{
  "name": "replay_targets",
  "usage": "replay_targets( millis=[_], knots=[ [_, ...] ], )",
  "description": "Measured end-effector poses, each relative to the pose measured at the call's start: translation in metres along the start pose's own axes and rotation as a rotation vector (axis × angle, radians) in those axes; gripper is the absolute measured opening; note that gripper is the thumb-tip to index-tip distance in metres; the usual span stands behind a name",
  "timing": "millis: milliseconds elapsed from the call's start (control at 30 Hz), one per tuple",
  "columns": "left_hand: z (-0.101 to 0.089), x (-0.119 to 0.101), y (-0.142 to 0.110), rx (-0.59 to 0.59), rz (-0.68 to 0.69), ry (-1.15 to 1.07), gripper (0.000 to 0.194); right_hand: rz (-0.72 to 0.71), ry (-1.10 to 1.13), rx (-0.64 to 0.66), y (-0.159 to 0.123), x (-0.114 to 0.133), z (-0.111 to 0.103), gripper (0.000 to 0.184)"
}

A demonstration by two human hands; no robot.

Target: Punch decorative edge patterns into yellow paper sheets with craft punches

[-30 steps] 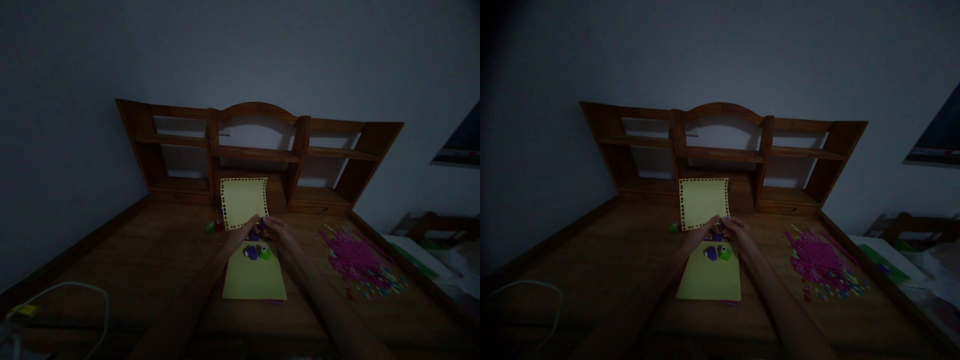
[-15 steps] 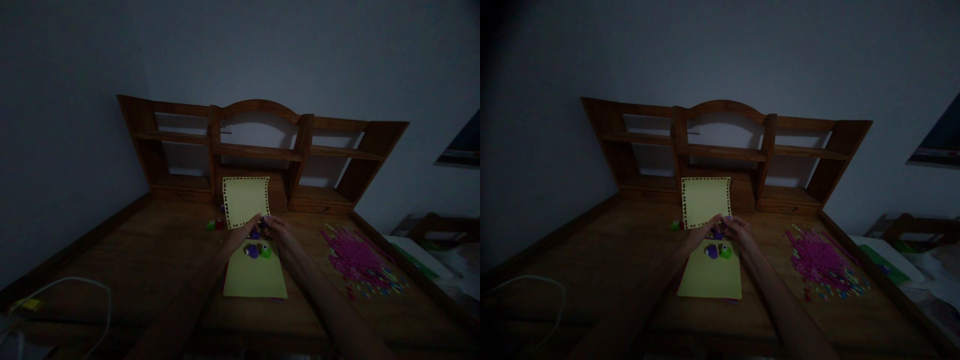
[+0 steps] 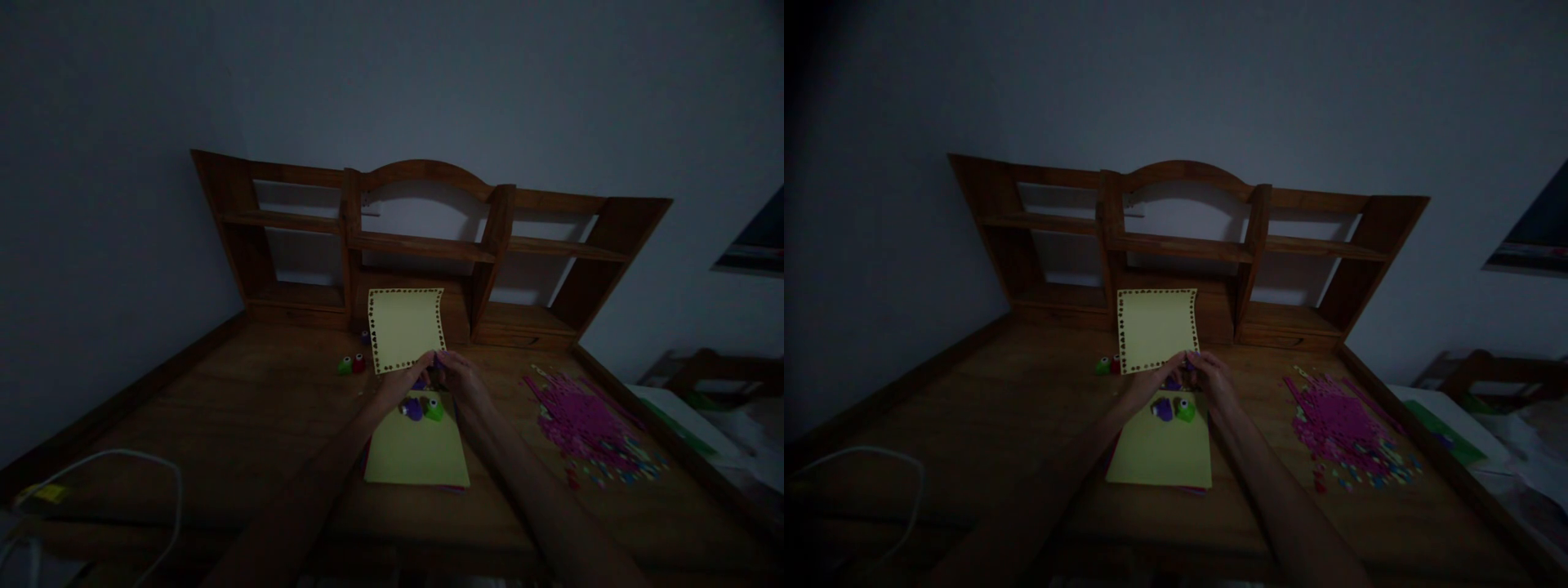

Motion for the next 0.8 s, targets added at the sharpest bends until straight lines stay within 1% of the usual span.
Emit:
replay_targets(
  millis=[67, 133, 233, 367, 533, 667, 800],
  knots=[
    [0.001, -0.007, 0.000, 0.021, 0.041, -0.002, 0.046, 0.011, 0.008, 0.030, 0.001, -0.003, 0.003, 0.025],
    [0.000, -0.007, 0.003, 0.015, 0.061, -0.029, 0.047, 0.021, 0.010, 0.043, 0.001, -0.004, 0.006, 0.027],
    [-0.009, 0.003, 0.010, -0.053, 0.065, -0.090, 0.045, 0.042, -0.013, 0.053, -0.003, -0.005, 0.012, 0.028],
    [-0.019, 0.013, 0.015, -0.117, 0.043, -0.098, 0.045, 0.066, -0.042, 0.099, -0.008, -0.004, 0.020, 0.033],
    [-0.017, 0.016, 0.014, -0.062, -0.031, -0.130, 0.052, 0.070, -0.029, 0.094, -0.008, -0.002, 0.020, 0.032],
    [-0.016, 0.018, 0.018, -0.053, -0.016, -0.171, 0.055, 0.074, -0.031, 0.083, -0.010, 0.001, 0.019, 0.030],
    [-0.017, 0.024, 0.023, -0.046, -0.008, -0.127, 0.054, 0.078, -0.022, 0.070, -0.008, -0.001, 0.016, 0.031]
  ],
)
Point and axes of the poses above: each hand's wrist, its own y-axis towards the middle knuckle, its own z-axis out of the palm, x = y × z, the point moved 8 cm from there along y, towards the middle knuckle, and after that the axes turned 2 degrees about z, right-handed, at the moved point
